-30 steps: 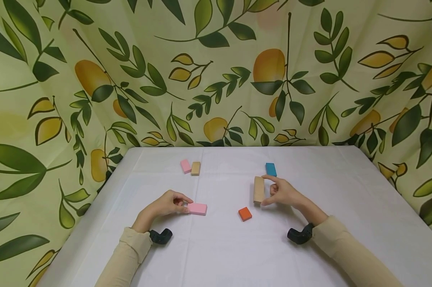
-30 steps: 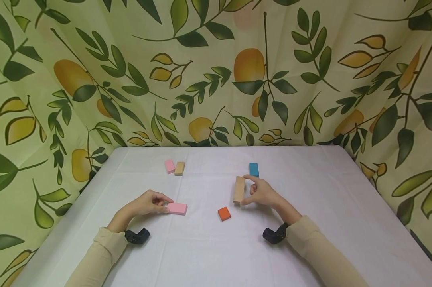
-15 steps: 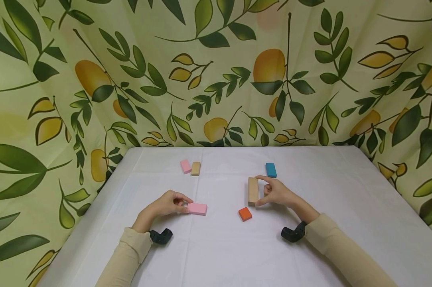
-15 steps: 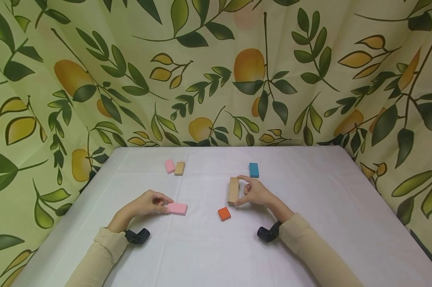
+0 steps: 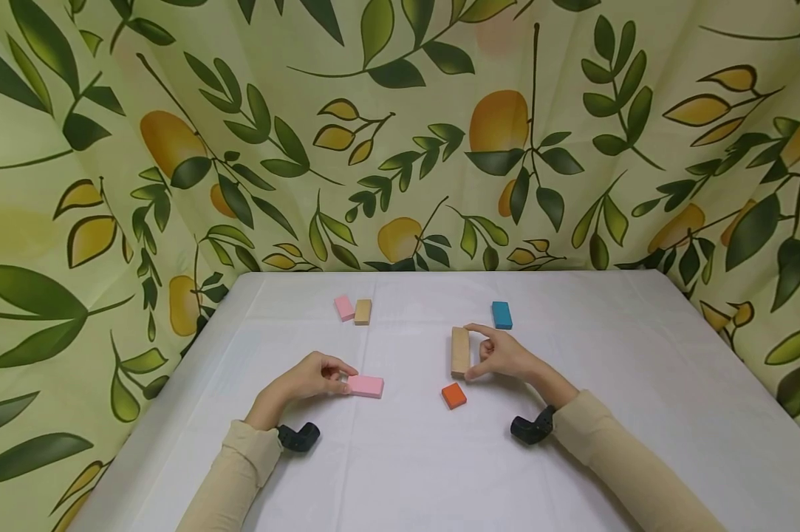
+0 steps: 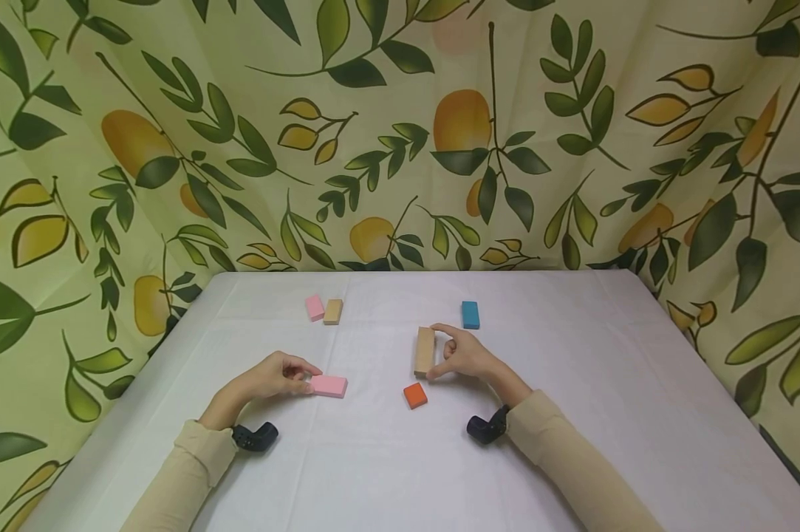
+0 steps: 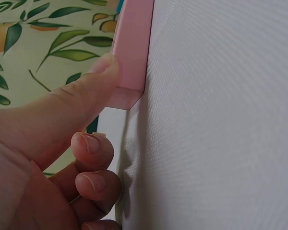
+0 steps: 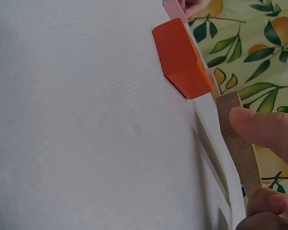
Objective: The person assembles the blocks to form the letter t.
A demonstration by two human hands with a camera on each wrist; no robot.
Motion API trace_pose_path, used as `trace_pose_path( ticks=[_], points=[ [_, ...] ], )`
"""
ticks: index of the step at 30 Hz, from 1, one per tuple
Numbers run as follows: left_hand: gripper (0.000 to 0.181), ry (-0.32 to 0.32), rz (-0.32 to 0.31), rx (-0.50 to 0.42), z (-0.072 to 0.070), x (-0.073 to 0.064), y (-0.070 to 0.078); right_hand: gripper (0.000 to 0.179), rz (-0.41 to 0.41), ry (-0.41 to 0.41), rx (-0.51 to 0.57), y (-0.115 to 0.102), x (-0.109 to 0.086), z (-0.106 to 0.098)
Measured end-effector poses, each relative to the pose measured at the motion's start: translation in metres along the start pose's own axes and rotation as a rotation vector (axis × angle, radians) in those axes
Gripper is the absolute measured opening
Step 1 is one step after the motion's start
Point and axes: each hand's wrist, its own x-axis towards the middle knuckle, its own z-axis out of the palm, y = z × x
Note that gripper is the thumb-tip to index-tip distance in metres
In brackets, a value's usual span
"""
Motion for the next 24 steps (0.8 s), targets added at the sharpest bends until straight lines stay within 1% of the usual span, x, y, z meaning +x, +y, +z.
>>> trace_pose_path(
  ticks=[3, 9, 14, 16, 24],
  points=[
    [0.029, -0.001, 0.009, -0.006, 0.0, 0.0, 0.0, 0.095, 0.019, 0.006, -0.006, -0.001, 0.003, 0.0],
    [0.03, -0.003, 0.01, -0.007, 0.0, 0.001, -0.002, 0.093, 0.025, -0.01, -0.014, -0.003, 0.009, 0.004],
    [0.029, -0.003, -0.011, -0.01, 0.001, 0.0, -0.001, 0.092, 0.018, -0.021, -0.027, -0.005, 0.012, 0.008],
    [0.029, -0.002, -0.019, -0.014, 0.001, 0.0, 0.0, 0.092, 0.029, -0.018, -0.029, -0.006, 0.013, 0.009],
    [0.029, 0.0, -0.023, -0.004, 0.0, 0.0, 0.001, 0.093, 0.044, -0.031, -0.035, -0.007, 0.015, 0.009]
  ],
)
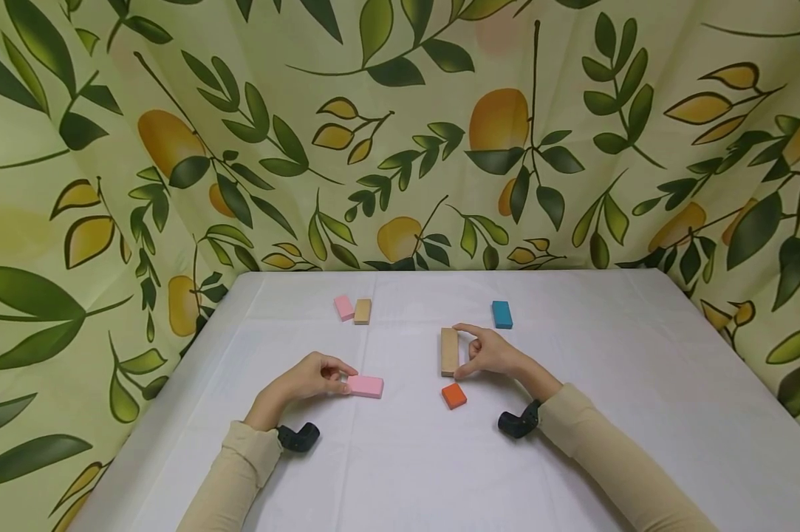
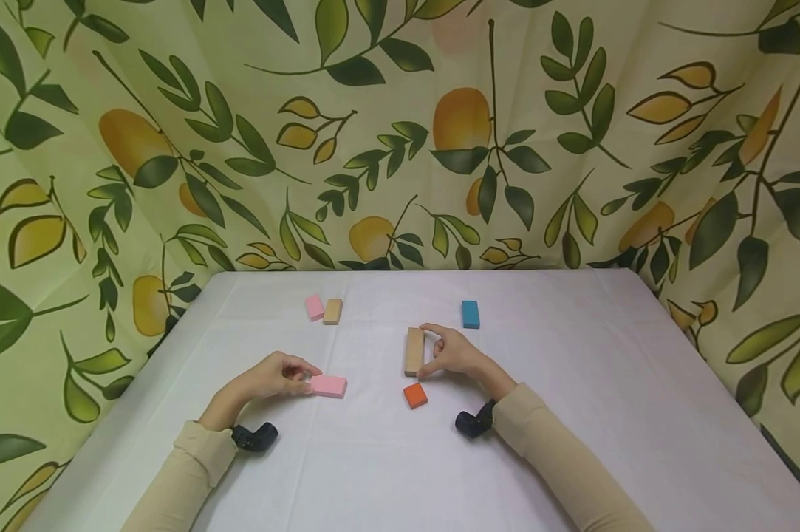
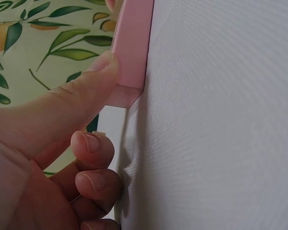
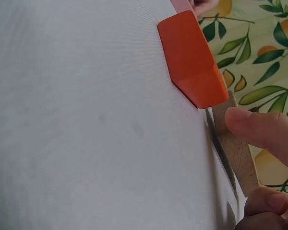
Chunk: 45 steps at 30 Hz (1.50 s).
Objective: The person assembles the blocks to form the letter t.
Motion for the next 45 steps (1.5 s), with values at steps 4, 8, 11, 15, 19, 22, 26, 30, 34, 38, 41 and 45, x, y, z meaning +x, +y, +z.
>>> trace_pose_path(
  ticks=[4, 8, 11, 15, 19, 22, 26, 30, 34, 38, 41, 45],
  points=[
    [0.029, -0.004, -0.003, -0.004, 0.0, 0.0, 0.001, 0.092, 0.007, -0.002, -0.003, 0.0, 0.002, 0.001],
    [0.029, -0.003, -0.004, -0.003, 0.0, 0.0, 0.001, 0.092, 0.027, -0.003, -0.016, -0.001, 0.004, 0.003],
    [0.029, -0.004, -0.01, -0.007, 0.0, 0.0, 0.001, 0.092, 0.045, -0.008, -0.034, -0.001, 0.005, 0.003],
    [0.03, -0.004, -0.012, -0.009, -0.001, 0.0, 0.0, 0.091, 0.057, -0.017, -0.045, -0.003, 0.004, 0.002],
    [0.03, -0.004, -0.004, -0.002, -0.001, 0.001, -0.002, 0.092, 0.055, -0.024, -0.037, -0.005, 0.003, 0.001],
    [0.03, -0.009, 0.009, -0.008, -0.002, 0.001, -0.003, 0.094, 0.052, -0.025, -0.03, -0.005, 0.003, 0.001],
    [0.03, -0.015, 0.033, -0.018, -0.002, 0.0, -0.003, 0.096, 0.044, -0.022, -0.015, -0.002, 0.003, 0.002],
    [0.03, 0.001, 0.045, -0.006, -0.001, -0.001, -0.003, 0.089, 0.02, -0.002, 0.004, 0.001, 0.002, 0.003],
    [0.029, 0.036, 0.065, 0.022, 0.0, -0.004, -0.002, 0.081, -0.001, 0.039, 0.016, 0.002, 0.001, 0.005],
    [0.029, 0.062, 0.093, 0.05, 0.001, -0.005, -0.002, 0.073, 0.0, 0.074, 0.027, 0.0, -0.002, 0.008],
    [0.031, 0.066, 0.103, 0.054, 0.002, -0.005, -0.002, 0.07, 0.01, 0.085, 0.021, -0.001, -0.005, 0.011],
    [0.033, 0.067, 0.097, 0.042, 0.004, -0.006, -0.002, 0.07, 0.032, 0.096, 0.005, -0.003, -0.007, 0.013]
  ],
)
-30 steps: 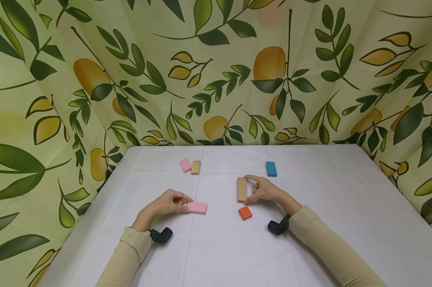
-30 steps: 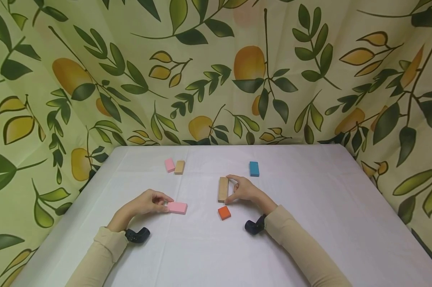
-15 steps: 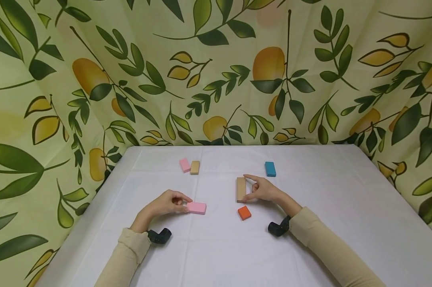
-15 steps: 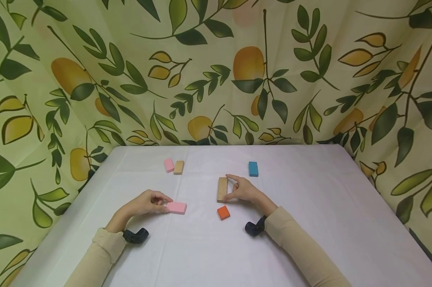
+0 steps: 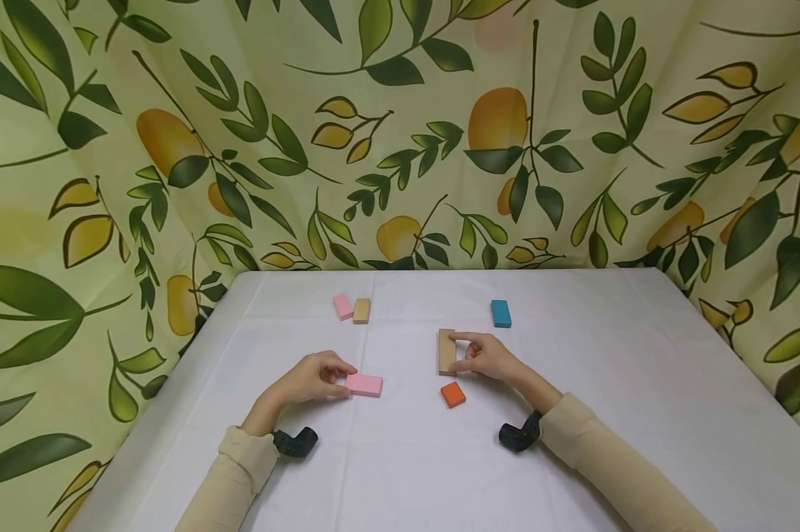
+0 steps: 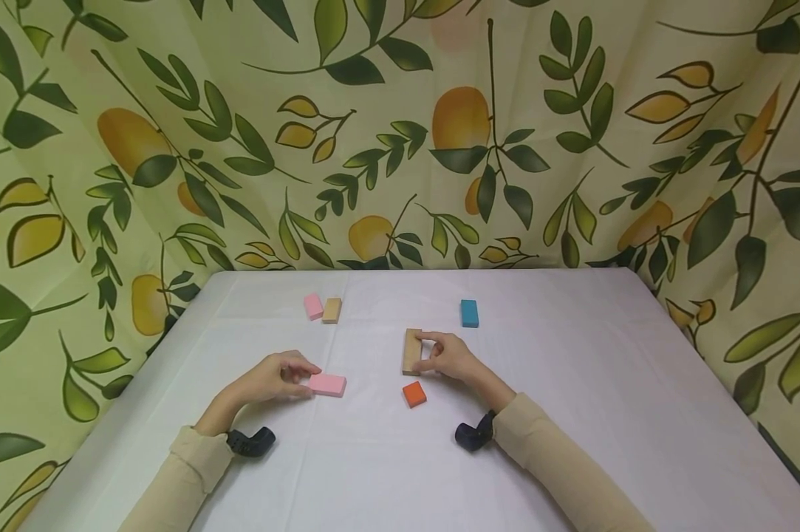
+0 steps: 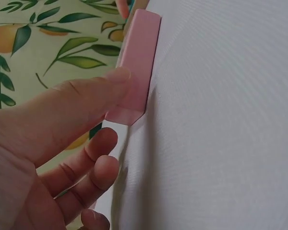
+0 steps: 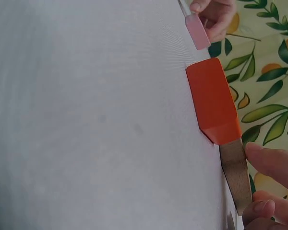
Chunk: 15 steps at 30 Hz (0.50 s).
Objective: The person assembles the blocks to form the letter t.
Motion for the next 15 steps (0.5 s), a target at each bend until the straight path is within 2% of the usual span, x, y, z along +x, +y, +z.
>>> trace_pose_path(
  ticks=[8, 15],
  points=[
    [0.035, 0.005, 0.026, -0.014, 0.0014, 0.002, -0.0026, 0.071, 0.023, -0.006, -0.003, -0.0015, -0.0001, -0.0006],
    [0.035, 0.001, 0.038, -0.014, 0.003, 0.0024, -0.0058, 0.066, -0.003, -0.01, 0.017, 0.0017, 0.0011, -0.0016]
  ],
)
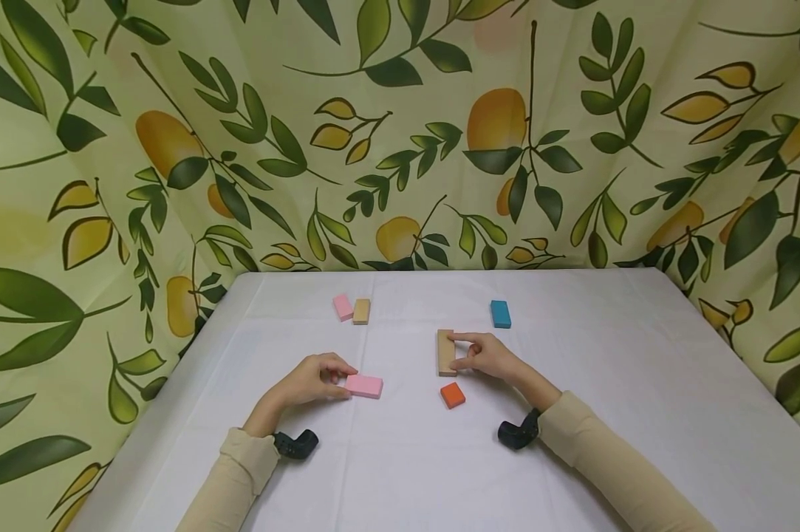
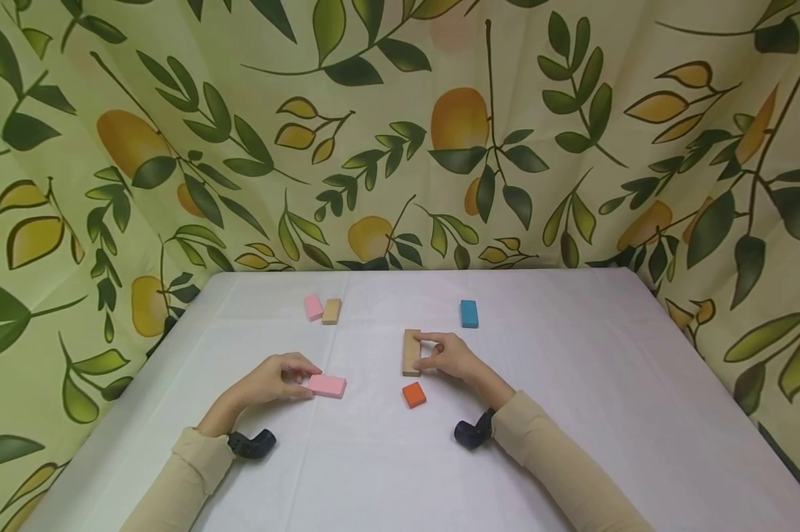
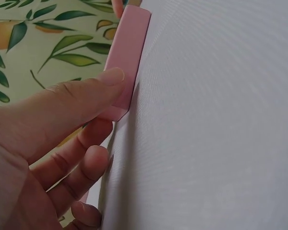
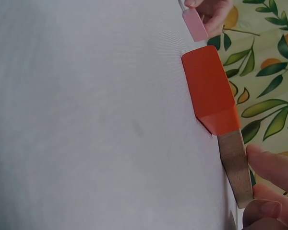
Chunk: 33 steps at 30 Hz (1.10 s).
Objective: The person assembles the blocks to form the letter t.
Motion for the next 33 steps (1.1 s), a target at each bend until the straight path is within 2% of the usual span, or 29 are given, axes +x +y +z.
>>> trace_pose_path(
  ticks=[9, 16, 23, 33],
  points=[
    [0.031, 0.027, 0.031, 0.009, 0.0, 0.001, 0.001, 0.065, 0.05, 0.0, 0.031, -0.004, 0.0, 0.001],
    [0.032, 0.058, 0.031, 0.026, 0.001, 0.001, 0.002, 0.065, 0.078, -0.008, 0.047, -0.004, -0.001, 0.0],
    [0.032, 0.113, 0.038, 0.049, 0.001, 0.006, 0.005, 0.065, 0.095, -0.002, 0.053, -0.005, -0.001, 0.001],
    [0.031, 0.152, 0.043, 0.042, 0.003, 0.013, 0.007, 0.064, 0.112, 0.013, 0.111, -0.003, 0.0, 0.002]
  ],
)
